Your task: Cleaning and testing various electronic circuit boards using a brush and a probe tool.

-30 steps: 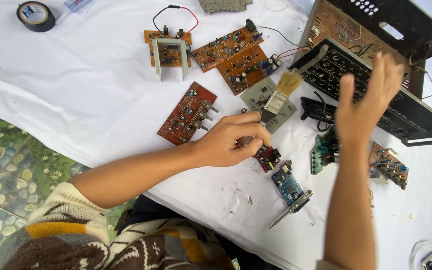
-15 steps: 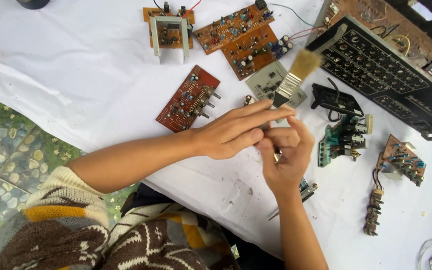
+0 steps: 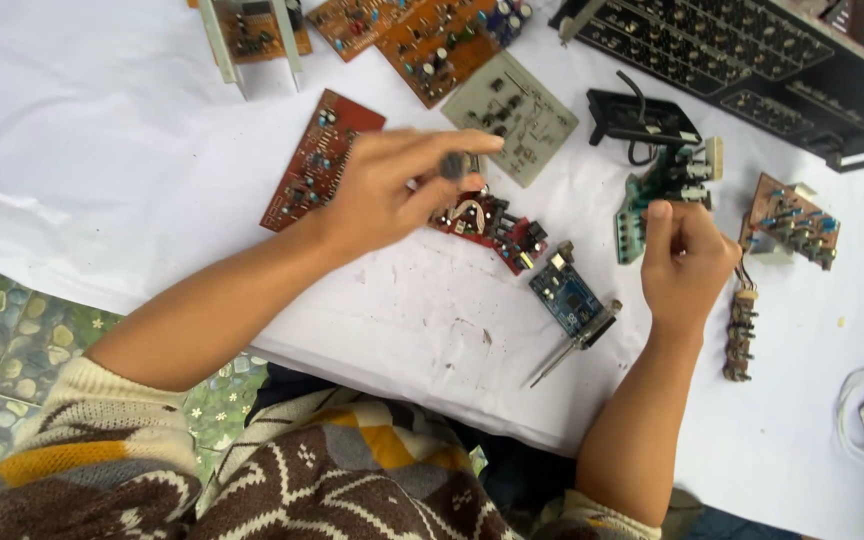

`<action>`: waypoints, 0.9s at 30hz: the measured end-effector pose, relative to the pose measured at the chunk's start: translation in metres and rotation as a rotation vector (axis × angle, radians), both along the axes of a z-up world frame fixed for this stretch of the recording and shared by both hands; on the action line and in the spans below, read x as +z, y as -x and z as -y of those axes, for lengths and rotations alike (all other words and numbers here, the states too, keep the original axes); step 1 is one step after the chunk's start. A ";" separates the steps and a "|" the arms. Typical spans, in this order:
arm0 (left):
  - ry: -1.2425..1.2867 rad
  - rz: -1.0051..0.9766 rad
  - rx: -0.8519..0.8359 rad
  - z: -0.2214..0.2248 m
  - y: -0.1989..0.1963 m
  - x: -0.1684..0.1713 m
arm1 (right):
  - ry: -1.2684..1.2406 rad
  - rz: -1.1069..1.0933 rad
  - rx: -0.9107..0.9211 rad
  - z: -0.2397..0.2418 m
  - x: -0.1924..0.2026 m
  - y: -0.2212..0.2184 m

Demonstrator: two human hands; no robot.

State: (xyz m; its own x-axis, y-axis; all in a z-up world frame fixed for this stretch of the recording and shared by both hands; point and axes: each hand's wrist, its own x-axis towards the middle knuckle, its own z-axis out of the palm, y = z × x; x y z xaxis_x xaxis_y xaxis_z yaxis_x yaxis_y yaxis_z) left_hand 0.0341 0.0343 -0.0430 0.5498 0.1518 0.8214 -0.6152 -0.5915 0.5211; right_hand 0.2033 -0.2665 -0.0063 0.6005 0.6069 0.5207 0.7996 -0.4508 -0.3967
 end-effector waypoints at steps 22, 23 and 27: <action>0.094 -0.254 0.459 -0.041 -0.017 0.018 | 0.916 -0.849 -0.396 -0.014 0.062 0.028; 0.090 -0.254 0.462 -0.041 -0.018 0.017 | 0.914 -0.848 -0.391 -0.017 0.066 0.031; 0.221 -0.339 0.287 -0.043 -0.019 0.012 | 0.916 -0.861 -0.468 -0.022 0.071 0.039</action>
State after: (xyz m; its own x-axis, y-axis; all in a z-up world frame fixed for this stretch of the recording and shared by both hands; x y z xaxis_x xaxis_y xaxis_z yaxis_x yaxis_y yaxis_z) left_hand 0.0529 0.0778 -0.0310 0.6910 0.4862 0.5349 -0.2183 -0.5650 0.7957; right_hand 0.1643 -0.2446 0.0645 0.7747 0.1801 -0.6062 0.1482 -0.9836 -0.1029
